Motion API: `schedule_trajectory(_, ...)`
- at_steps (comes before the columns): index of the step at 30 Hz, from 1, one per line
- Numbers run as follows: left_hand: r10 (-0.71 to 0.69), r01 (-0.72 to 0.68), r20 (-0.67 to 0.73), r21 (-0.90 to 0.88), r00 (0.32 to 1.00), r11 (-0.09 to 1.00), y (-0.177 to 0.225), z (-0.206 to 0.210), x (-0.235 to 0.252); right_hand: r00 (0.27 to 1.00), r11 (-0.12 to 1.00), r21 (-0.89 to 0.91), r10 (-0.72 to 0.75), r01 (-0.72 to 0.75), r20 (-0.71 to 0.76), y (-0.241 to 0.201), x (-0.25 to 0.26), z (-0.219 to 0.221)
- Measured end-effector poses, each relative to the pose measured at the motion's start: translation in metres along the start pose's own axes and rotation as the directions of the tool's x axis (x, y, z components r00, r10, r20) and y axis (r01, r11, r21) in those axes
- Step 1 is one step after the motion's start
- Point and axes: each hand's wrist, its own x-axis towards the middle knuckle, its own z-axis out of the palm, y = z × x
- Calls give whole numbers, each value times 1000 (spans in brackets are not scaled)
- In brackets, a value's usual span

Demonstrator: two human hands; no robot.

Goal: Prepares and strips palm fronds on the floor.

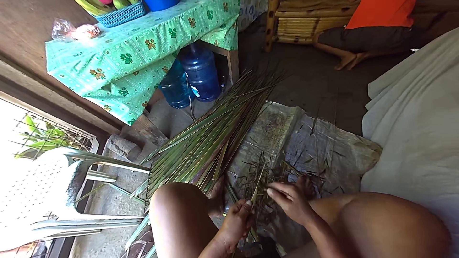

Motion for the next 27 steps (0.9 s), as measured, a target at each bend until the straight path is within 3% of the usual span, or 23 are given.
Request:
schedule_trajectory(3, 18, -18, -39, 5, 999, 1000, 4, 0, 7, 979, 982, 168, -115, 87, 166, -10, -11, 12)
schedule_trajectory(5, 11, -9, -79, 19, 997, 1000, 10, 3, 10, 959, 978, 132, -188, 163, 213, -9, -13, 20)
schedule_trajectory(9, 40, -35, -98, 47, 994, 998, 12, 3, 11, 978, 987, -45, -149, 157, 144, -5, -8, 17)
schedule_trajectory(17, 48, -45, -46, 69, 998, 997, 0, 2, 3, 990, 981, -136, -142, 142, 8, 2, -3, 11)
schedule_trajectory(23, 64, -61, -24, 96, 998, 993, -7, 1, -7, 986, 986, -162, 7, -34, -168, 11, 13, -10)
schedule_trajectory(25, 65, -60, -37, 107, 997, 992, -9, -2, -7, 988, 991, -136, -2, -19, -154, 10, 12, -11)
schedule_trajectory(27, 62, -55, -62, 101, 996, 993, -7, -3, -3, 999, 998, -44, -40, 39, -18, -1, 4, -6)
